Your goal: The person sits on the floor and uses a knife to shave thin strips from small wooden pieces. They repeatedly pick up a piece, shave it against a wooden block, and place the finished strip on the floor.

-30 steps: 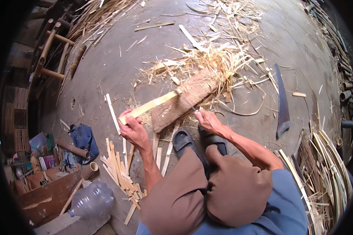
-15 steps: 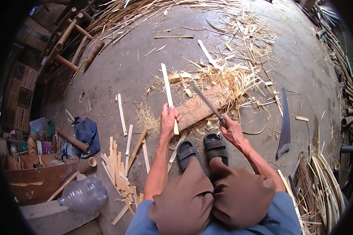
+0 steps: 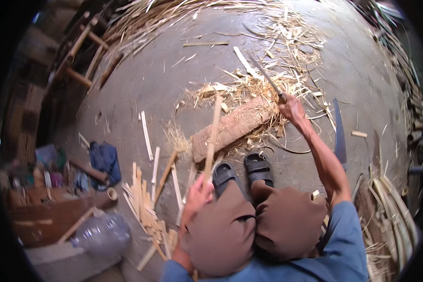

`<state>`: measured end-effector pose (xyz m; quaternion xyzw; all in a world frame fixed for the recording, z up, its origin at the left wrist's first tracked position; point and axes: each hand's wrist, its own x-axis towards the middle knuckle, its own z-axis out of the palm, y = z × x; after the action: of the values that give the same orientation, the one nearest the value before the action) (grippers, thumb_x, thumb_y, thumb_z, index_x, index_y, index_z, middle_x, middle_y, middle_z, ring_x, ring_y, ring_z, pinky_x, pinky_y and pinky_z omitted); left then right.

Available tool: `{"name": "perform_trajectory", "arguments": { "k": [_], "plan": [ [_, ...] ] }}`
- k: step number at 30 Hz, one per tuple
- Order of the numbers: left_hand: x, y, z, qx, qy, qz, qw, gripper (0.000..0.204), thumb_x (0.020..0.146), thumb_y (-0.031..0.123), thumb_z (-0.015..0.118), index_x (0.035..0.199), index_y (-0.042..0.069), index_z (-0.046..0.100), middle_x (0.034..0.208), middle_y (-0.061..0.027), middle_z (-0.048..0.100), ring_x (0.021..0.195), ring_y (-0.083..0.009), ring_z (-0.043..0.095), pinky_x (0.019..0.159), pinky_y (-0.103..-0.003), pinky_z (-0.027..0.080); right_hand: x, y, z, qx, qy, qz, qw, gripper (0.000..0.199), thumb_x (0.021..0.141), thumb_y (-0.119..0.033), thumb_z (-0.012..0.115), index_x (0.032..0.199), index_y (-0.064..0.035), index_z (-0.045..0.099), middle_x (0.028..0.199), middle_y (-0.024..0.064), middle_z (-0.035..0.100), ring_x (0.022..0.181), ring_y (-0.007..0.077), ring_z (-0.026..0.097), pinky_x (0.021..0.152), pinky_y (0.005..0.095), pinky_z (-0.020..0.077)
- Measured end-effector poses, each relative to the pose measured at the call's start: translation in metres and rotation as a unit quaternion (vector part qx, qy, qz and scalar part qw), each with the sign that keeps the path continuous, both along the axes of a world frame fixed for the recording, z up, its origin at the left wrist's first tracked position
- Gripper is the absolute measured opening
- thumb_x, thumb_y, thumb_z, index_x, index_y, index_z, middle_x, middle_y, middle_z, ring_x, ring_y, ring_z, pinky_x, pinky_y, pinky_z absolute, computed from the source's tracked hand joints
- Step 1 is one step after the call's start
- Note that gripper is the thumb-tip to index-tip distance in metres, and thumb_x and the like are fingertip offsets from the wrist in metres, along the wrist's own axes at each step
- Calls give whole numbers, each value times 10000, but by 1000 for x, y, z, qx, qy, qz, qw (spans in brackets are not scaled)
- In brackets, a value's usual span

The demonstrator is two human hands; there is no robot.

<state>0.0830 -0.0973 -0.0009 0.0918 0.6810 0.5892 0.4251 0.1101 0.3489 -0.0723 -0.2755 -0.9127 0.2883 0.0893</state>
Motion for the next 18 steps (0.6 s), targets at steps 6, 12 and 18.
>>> {"name": "perform_trajectory", "arguments": {
  "k": [6, 12, 18],
  "plan": [
    [-26, 57, 37, 63, -127, 141, 980, 320, 1078, 261, 427, 1309, 47, 480, 716, -15, 456, 507, -74, 417, 453, -193, 376, 39, -170, 38, -64, 47, 227, 971, 176, 828, -140, 639, 997, -166, 596, 627, 94, 631, 547, 278, 639, 503, 431, 525],
    [-9, 28, 40, 122, -134, 13, 983, 553, 1059, 346, 458, 1529, 92, 314, 647, 6, 454, 448, -75, 411, 407, -210, 346, 16, -83, -14, -74, 35, 46, 996, 60, 816, -102, 619, 872, -83, 633, 690, 118, 651, 588, 246, 637, 502, 399, 508],
    [-7, 20, 8, 182, 37, 44, 982, 660, 1010, 327, 572, 1520, 71, 242, 705, -12, 503, 558, -86, 490, 511, -215, 438, 19, -54, 34, -89, 86, -11, 992, 143, 869, -87, 532, 938, -39, 648, 716, 91, 664, 611, 179, 616, 535, 354, 485]
  ]
}}
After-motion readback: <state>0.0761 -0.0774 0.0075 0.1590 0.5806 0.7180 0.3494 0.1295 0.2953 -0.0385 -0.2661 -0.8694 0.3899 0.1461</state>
